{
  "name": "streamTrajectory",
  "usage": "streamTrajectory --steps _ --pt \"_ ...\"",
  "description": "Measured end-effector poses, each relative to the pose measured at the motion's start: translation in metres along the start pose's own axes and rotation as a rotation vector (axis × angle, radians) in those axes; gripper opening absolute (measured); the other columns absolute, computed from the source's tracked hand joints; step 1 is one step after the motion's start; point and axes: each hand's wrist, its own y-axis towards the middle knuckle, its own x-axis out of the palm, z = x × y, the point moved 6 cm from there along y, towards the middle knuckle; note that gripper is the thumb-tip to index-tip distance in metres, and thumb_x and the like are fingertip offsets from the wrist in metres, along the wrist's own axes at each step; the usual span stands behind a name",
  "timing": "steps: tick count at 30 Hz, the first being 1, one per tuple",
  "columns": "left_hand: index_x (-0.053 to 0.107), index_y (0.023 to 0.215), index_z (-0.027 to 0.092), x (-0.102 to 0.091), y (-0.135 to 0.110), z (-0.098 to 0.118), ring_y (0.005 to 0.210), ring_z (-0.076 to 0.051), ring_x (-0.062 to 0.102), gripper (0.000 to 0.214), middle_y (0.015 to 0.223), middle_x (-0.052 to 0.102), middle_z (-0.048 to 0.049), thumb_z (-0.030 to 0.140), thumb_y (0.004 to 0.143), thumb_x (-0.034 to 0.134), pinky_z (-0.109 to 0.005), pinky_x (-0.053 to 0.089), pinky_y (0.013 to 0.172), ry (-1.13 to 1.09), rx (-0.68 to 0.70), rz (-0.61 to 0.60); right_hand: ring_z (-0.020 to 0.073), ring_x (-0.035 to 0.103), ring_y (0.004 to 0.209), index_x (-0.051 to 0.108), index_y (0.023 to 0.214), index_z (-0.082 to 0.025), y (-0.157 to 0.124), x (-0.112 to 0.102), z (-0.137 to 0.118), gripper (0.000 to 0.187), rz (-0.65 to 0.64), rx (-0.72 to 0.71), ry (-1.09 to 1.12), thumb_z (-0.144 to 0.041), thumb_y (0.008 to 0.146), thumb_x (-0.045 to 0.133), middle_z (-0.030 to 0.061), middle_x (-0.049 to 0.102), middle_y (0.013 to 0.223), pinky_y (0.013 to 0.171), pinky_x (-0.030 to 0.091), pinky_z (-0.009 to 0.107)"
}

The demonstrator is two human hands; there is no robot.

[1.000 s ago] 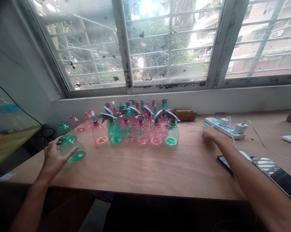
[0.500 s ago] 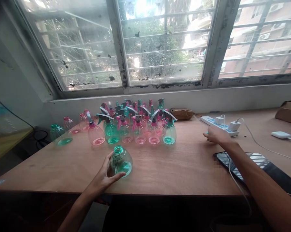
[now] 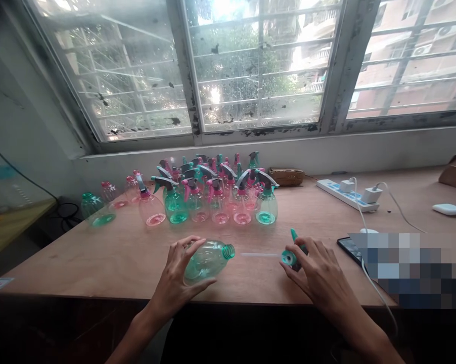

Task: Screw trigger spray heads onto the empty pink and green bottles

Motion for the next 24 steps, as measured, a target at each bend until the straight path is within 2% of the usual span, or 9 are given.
streamTrajectory --steps 4,9,16,19,22,24 --pt "0.04 0.15 0.034 0.002 0.0 0.004 0.13 -0.035 0.043 0.082 0.141 0.045 -0.0107 0.036 0.081 0.083 -0.051 0.045 0.109 0.043 0.024 -0.017 0.04 0.062 0.095 0.07 0.105 -0.019 0.003 0.0 -0.006 0.032 0.009 0.008 -0.099 -0.041 0.101 0.047 0.0186 0.062 0.107 0.08 0.049 0.053" --pt "0.042 0.15 0.034 0.006 0.003 0.01 0.131 -0.036 0.042 0.079 0.142 0.045 -0.0107 0.04 0.082 0.082 -0.052 0.044 0.109 0.119 0.05 -0.053 0.0407 0.058 0.102 0.07 0.106 -0.021 0.001 -0.004 -0.011 0.032 0.04 0.009 -0.036 -0.042 0.1 0.047 0.0177 0.058 0.107 0.082 0.05 0.052" --pt "0.042 0.151 0.032 0.005 0.004 0.01 0.13 -0.034 0.043 0.08 0.141 0.046 -0.0111 0.038 0.082 0.082 -0.049 0.046 0.108 0.129 0.045 -0.042 0.0375 0.055 0.097 0.068 0.104 -0.018 -0.006 -0.009 0.009 0.039 0.092 0.063 -0.037 -0.049 0.102 0.044 0.0189 0.052 0.109 0.081 0.053 0.053" --pt "0.044 0.15 0.032 0.007 0.006 0.012 0.131 -0.035 0.042 0.08 0.141 0.047 -0.0106 0.039 0.08 0.083 -0.051 0.045 0.109 0.145 0.061 -0.066 0.0368 0.055 0.095 0.068 0.102 -0.018 -0.005 -0.007 0.006 0.038 0.093 0.062 -0.029 -0.047 0.102 0.045 0.0188 0.051 0.109 0.083 0.053 0.054" --pt "0.044 0.15 0.033 0.01 0.008 0.014 0.132 -0.036 0.041 0.081 0.142 0.046 -0.011 0.041 0.079 0.084 -0.052 0.046 0.109 0.153 0.072 -0.099 0.038 0.056 0.101 0.07 0.107 -0.018 -0.002 -0.006 -0.009 0.034 0.106 0.052 0.024 -0.044 0.101 0.049 0.0204 0.05 0.118 0.088 0.051 0.056" --pt "0.043 0.151 0.033 0.012 0.009 0.017 0.133 -0.037 0.041 0.083 0.143 0.046 -0.0114 0.042 0.079 0.084 -0.053 0.046 0.109 0.167 0.085 -0.116 0.0407 0.055 0.112 0.071 0.109 -0.02 0.0 -0.004 -0.02 0.029 0.113 0.041 0.087 -0.043 0.099 0.055 0.0214 0.046 0.135 0.093 0.049 0.059"
